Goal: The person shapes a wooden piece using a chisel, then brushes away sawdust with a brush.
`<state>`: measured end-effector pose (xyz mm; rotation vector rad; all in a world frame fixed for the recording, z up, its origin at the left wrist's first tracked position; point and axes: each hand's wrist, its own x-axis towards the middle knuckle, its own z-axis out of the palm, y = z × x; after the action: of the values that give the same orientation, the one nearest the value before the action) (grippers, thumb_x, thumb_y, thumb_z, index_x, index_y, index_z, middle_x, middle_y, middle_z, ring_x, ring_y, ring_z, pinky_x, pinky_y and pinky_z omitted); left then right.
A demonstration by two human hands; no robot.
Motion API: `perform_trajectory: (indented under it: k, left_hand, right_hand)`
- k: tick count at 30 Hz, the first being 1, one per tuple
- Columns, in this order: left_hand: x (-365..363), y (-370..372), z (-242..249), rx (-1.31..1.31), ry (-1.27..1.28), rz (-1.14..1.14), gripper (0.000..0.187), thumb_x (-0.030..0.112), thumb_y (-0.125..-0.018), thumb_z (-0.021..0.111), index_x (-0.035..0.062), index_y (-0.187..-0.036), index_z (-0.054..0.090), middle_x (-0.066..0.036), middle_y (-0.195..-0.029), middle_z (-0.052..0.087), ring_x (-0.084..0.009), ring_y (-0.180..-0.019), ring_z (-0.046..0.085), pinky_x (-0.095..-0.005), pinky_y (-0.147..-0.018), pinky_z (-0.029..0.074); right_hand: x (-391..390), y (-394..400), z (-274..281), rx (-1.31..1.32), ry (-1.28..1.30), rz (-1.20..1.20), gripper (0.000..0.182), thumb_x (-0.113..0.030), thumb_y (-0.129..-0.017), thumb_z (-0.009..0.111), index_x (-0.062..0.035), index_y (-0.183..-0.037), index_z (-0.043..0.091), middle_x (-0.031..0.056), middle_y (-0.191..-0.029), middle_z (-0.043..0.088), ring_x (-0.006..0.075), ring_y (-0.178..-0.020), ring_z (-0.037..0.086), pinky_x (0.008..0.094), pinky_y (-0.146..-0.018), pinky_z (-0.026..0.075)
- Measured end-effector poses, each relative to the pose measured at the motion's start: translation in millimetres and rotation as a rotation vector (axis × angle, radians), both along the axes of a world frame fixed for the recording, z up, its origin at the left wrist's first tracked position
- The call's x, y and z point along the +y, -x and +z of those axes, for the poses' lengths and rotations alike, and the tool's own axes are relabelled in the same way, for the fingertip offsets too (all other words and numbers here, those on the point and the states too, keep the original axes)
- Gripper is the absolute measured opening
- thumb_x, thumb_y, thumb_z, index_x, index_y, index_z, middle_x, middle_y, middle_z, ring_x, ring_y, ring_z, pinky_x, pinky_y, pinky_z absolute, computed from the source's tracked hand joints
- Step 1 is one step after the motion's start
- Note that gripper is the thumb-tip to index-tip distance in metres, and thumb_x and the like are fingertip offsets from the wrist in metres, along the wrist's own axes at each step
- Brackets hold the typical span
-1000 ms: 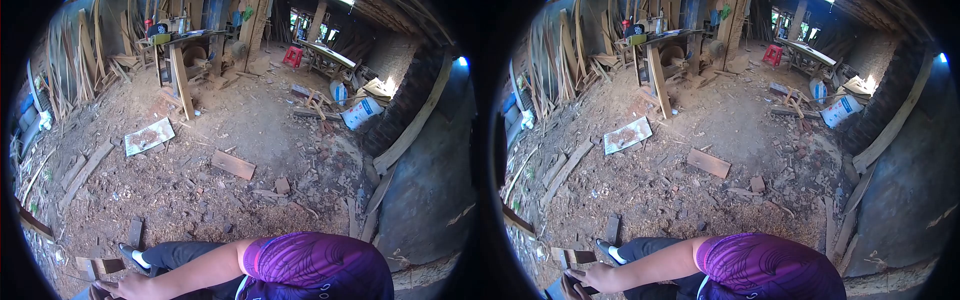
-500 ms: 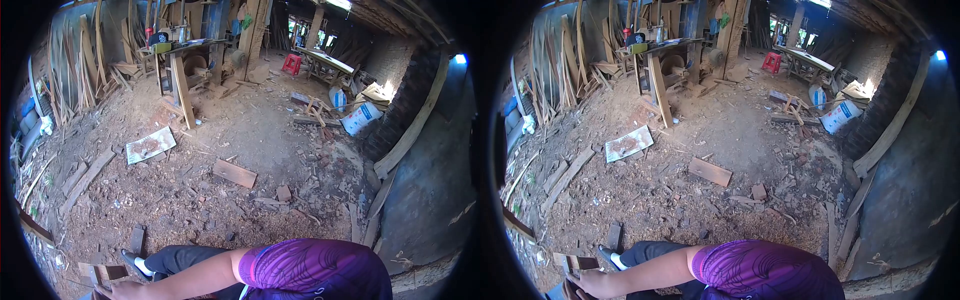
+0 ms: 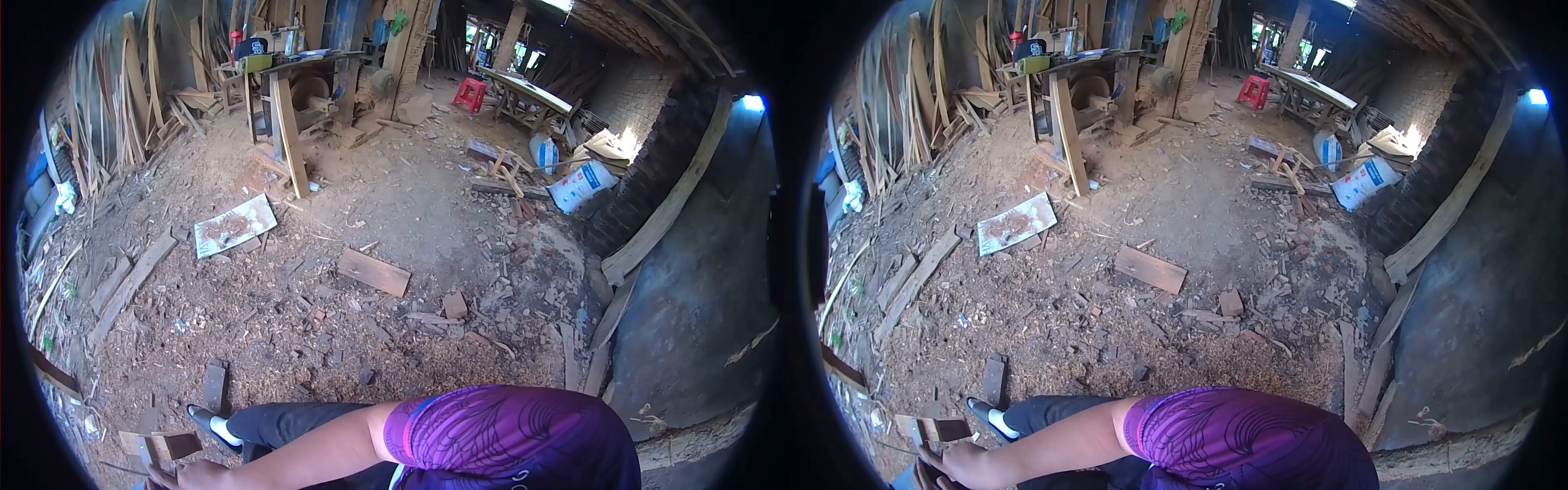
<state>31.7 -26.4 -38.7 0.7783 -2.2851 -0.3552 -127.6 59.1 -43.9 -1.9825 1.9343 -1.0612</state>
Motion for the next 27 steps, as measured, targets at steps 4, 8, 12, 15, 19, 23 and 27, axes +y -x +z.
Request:
perform_trajectory:
  k: [4,8,12,15,19,23,27]
  left_hand:
    - [-1,-2,-2,-0.021,-0.009,0.011,0.047,0.026,-0.089,0.059,-0.0068,-0.121,0.069,-0.028,-0.115,0.069,-0.0458,-0.107,0.065,-0.0544,-0.098,0.051]
    - [-1,-3,-1,-0.012,0.008,0.038,0.047,0.026,-0.089,0.059,-0.0069,-0.121,0.069,-0.028,-0.115,0.069,-0.046,-0.108,0.065,-0.0544,-0.098,0.051]
    - [1,-1,-1,-0.026,0.007,0.028,0.047,0.026,-0.089,0.059,-0.007,-0.121,0.069,-0.028,-0.115,0.069,-0.0461,-0.108,0.065,-0.0544,-0.099,0.05]
    - [6,-1,3,-0.043,-0.004,0.011,0.048,0.025,-0.088,0.06,-0.0071,-0.122,0.069,-0.028,-0.116,0.069,-0.0459,-0.108,0.065,-0.0542,-0.099,0.05]
    - [7,-1,10,-0.025,0.005,0.022,0.048,0.024,-0.087,0.06,-0.0071,-0.122,0.068,-0.028,-0.116,0.069,-0.0457,-0.108,0.064,-0.0538,-0.099,0.05]
    - [6,5,9,-0.014,-0.001,0.005,0.048,0.023,-0.086,0.06,-0.0072,-0.123,0.068,-0.028,-0.117,0.069,-0.0454,-0.109,0.064,-0.0534,-0.099,0.05]
    - [3,5,5,-0.004,0.011,0.003,0.048,0.022,-0.086,0.06,-0.0069,-0.123,0.068,-0.027,-0.116,0.069,-0.045,-0.108,0.065,-0.0527,-0.099,0.051]
  right_hand:
    - [11,7,14,-0.095,-0.102,0.096,0.062,-0.03,-0.099,0.056,-0.0048,-0.153,0.038,0.0203,-0.111,0.067,0.0362,-0.091,0.071,0.0498,-0.073,0.057]
    - [15,17,28,-0.132,-0.245,0.17,0.061,-0.03,-0.099,0.057,-0.0081,-0.154,0.039,0.0208,-0.118,0.065,0.0369,-0.096,0.07,0.0496,-0.075,0.057]
    - [10,11,13,-0.097,-0.169,0.122,0.06,-0.029,-0.099,0.058,-0.0089,-0.153,0.04,0.0198,-0.118,0.065,0.0357,-0.095,0.071,0.0493,-0.074,0.057]
    - [1,6,-3,-0.121,-0.079,0.096,0.06,-0.029,-0.099,0.06,-0.0087,-0.153,0.041,0.0188,-0.119,0.064,0.0348,-0.095,0.07,0.0484,-0.074,0.057]
    - [2,8,1,-0.033,-0.139,0.148,0.072,-0.02,-0.095,0.057,-0.005,-0.158,0.027,0.0197,-0.104,0.067,0.0347,-0.084,0.071,0.046,-0.07,0.058]
    - [9,5,-22,-0.05,0.234,-0.006,0.056,-0.025,-0.1,0.056,-0.0083,-0.152,0.043,0.0179,-0.127,0.063,0.034,-0.098,0.07,0.0448,-0.075,0.059]
    - [20,9,-24,-0.059,0.3,-0.009,0.054,-0.019,-0.1,0.053,-0.0062,-0.152,0.043,0.0179,-0.125,0.065,0.0339,-0.092,0.071,0.0433,-0.073,0.059]
